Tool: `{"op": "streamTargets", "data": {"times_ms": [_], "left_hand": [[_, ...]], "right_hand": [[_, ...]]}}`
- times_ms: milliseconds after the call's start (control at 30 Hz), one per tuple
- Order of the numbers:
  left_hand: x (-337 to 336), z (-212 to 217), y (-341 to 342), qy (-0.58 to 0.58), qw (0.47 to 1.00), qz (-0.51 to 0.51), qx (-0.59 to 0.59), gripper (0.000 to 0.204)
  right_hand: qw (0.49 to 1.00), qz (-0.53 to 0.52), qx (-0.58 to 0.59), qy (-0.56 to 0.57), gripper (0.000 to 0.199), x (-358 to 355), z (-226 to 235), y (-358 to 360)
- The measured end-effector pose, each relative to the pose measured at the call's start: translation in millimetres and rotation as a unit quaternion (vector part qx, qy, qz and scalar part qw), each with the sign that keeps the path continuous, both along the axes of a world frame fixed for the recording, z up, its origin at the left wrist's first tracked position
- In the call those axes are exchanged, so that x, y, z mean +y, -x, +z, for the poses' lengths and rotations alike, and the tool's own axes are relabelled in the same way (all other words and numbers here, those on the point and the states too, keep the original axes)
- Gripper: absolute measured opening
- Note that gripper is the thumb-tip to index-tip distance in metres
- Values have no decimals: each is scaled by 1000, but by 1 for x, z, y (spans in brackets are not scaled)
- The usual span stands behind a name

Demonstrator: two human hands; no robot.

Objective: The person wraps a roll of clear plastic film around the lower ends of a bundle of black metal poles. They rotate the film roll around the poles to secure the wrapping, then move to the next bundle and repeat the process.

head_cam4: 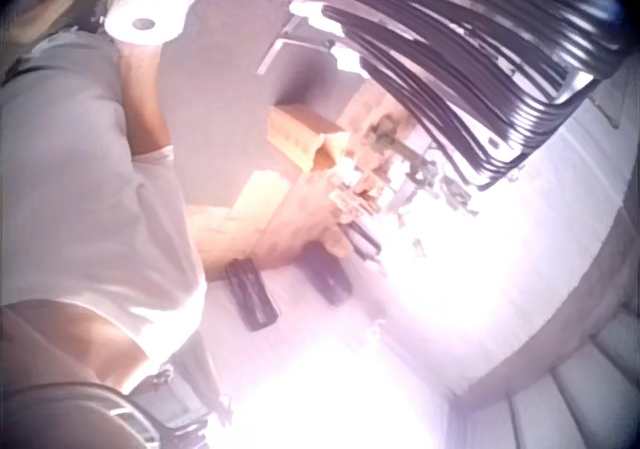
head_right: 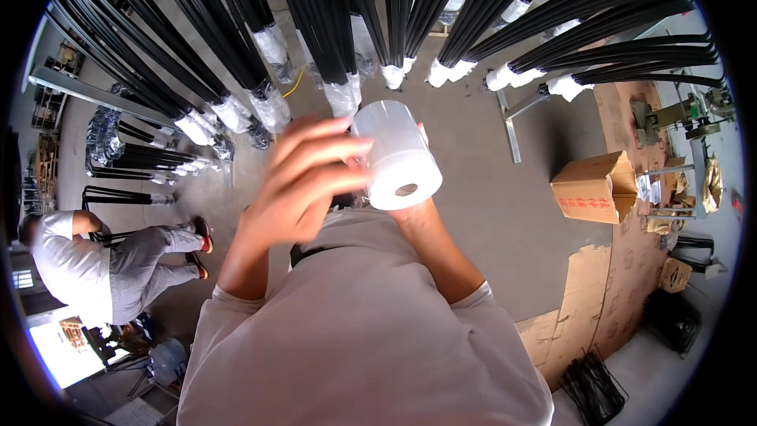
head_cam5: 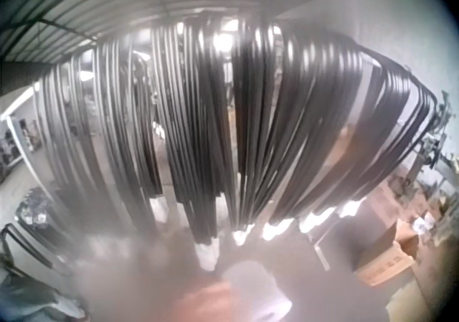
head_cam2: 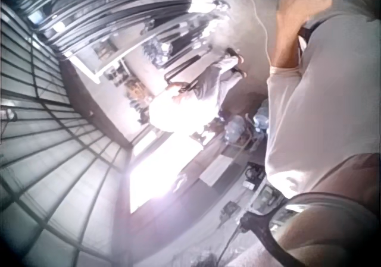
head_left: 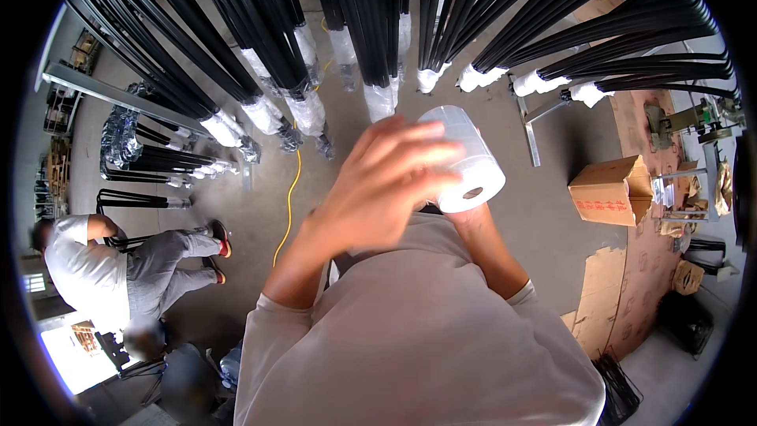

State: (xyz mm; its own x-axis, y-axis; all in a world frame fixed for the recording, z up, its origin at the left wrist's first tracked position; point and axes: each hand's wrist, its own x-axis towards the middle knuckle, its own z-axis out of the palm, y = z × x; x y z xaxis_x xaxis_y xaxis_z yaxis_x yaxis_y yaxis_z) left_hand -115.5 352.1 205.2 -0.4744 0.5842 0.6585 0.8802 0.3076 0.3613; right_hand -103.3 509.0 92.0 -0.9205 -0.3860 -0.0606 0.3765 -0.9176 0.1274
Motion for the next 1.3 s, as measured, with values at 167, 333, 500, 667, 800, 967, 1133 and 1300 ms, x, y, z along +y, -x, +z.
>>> {"op": "streamTargets", "data": {"times_ms": [167,333,500,667,800,967,1133,1300], "left_hand": [[-13,-60,21,-69,970,-101,-208,32],[-16,-71,27,-86,976,-90,-181,30],[-19,-79,31,-78,991,-42,-101,21],[-25,-72,19,-56,988,-1,-142,17],[-27,-100,11,-246,932,69,-255,18],[-14,-125,20,-433,796,153,-395,13],[-11,-167,27,-425,786,208,-397,14],[-20,-174,37,-430,746,236,-451,11]], "right_hand": [[997,76,6,11,57,-7,-2,4],[986,45,44,-155,44,-21,-7,9],[975,83,50,-202,30,-23,-2,8],[851,-32,175,-494,38,-19,-16,12],[864,-33,83,-495,48,-21,-14,16],[890,27,166,-423,61,-20,-43,14],[905,75,35,-418,73,-14,-43,21],[753,-105,-18,-650,67,-16,-66,36]]}}
